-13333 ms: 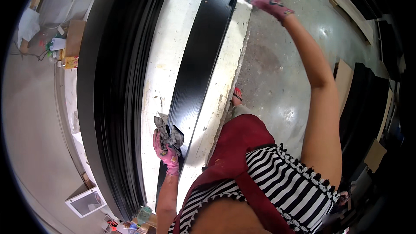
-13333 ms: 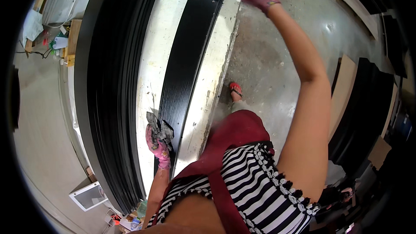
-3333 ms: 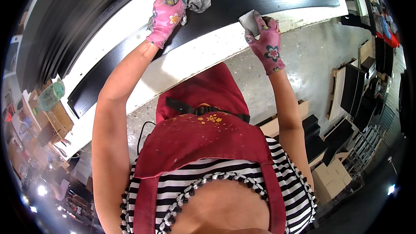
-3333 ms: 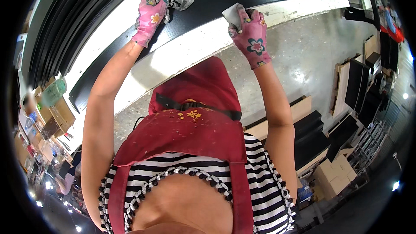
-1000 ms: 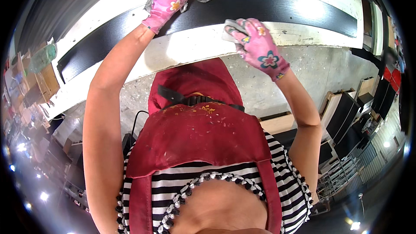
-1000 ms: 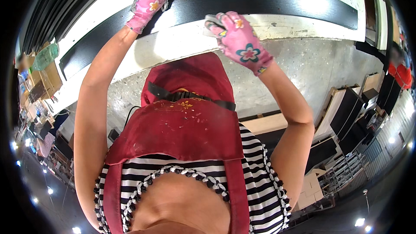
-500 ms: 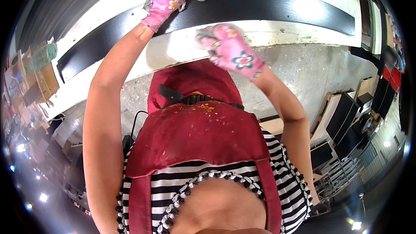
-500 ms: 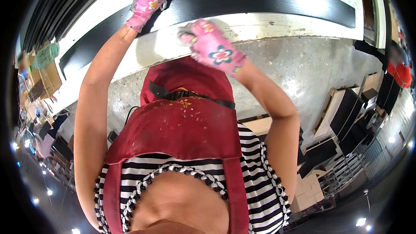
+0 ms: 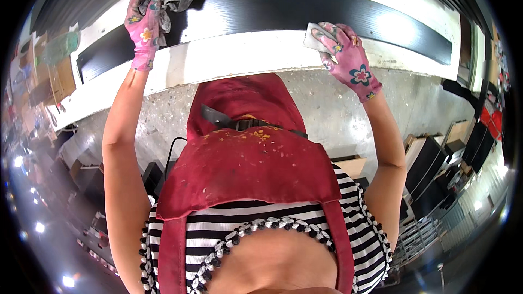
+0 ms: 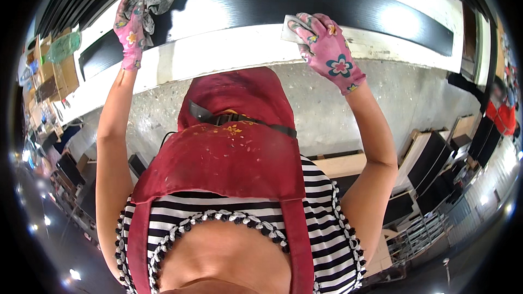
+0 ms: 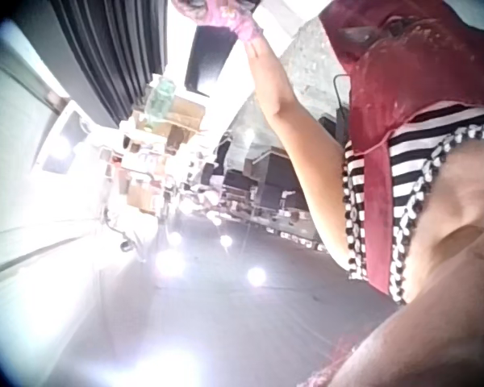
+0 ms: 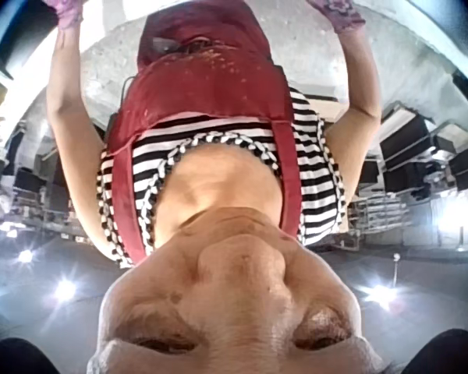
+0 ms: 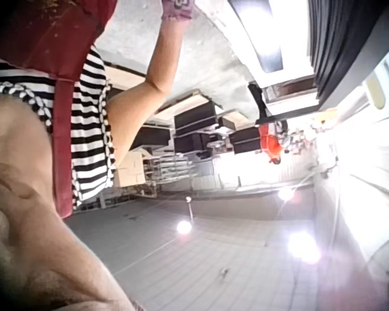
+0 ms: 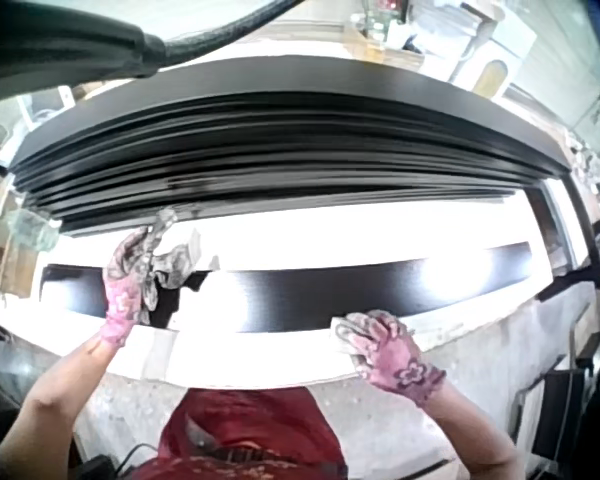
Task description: The person wipes the surface of long black planks with a cloth and a small abrasive pad. They handle the planks one at a time, wiping each side and then stacking them on a pile.
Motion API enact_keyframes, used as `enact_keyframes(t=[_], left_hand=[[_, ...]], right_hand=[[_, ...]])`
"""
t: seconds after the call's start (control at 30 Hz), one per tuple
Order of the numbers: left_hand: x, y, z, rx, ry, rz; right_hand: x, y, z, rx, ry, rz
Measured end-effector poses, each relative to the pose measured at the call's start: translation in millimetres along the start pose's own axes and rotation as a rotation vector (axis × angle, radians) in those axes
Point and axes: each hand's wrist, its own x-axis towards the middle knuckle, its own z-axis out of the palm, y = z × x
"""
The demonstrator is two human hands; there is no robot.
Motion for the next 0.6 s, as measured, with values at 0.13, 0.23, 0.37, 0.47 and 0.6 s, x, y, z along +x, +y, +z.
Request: enact_keyframes(t=[0.13,0.23,0.37,0.47,0.6], left_hand=[[-13.0,-7.6,-28.3,0.596,-0.075,0.117],[-16.4,-23.3,-33.3,0.512,-0.073,0.116],[-19.4,-34.1,-37.6,0.204,-0.053,-0.107],[-19.9,-36.4,-38.8,0.276,-0.034,-0.052],[-23.1,-27.4,-36.0,0.398,-0.027,-0.024]], right_hand=[[28.6,-11.0,14.3,-0.018,0.000,-0.188],[64.6,-43.9,39.2,0.036,0.013,-0.322],[96.4,-75.9,43.3,0.144,-0.042,-0.393],[70.5,-42.4,51.8,0.174,-0.039,-0.344],[37.5,-10.5,17.8,0.069,-0.048,-0.224]])
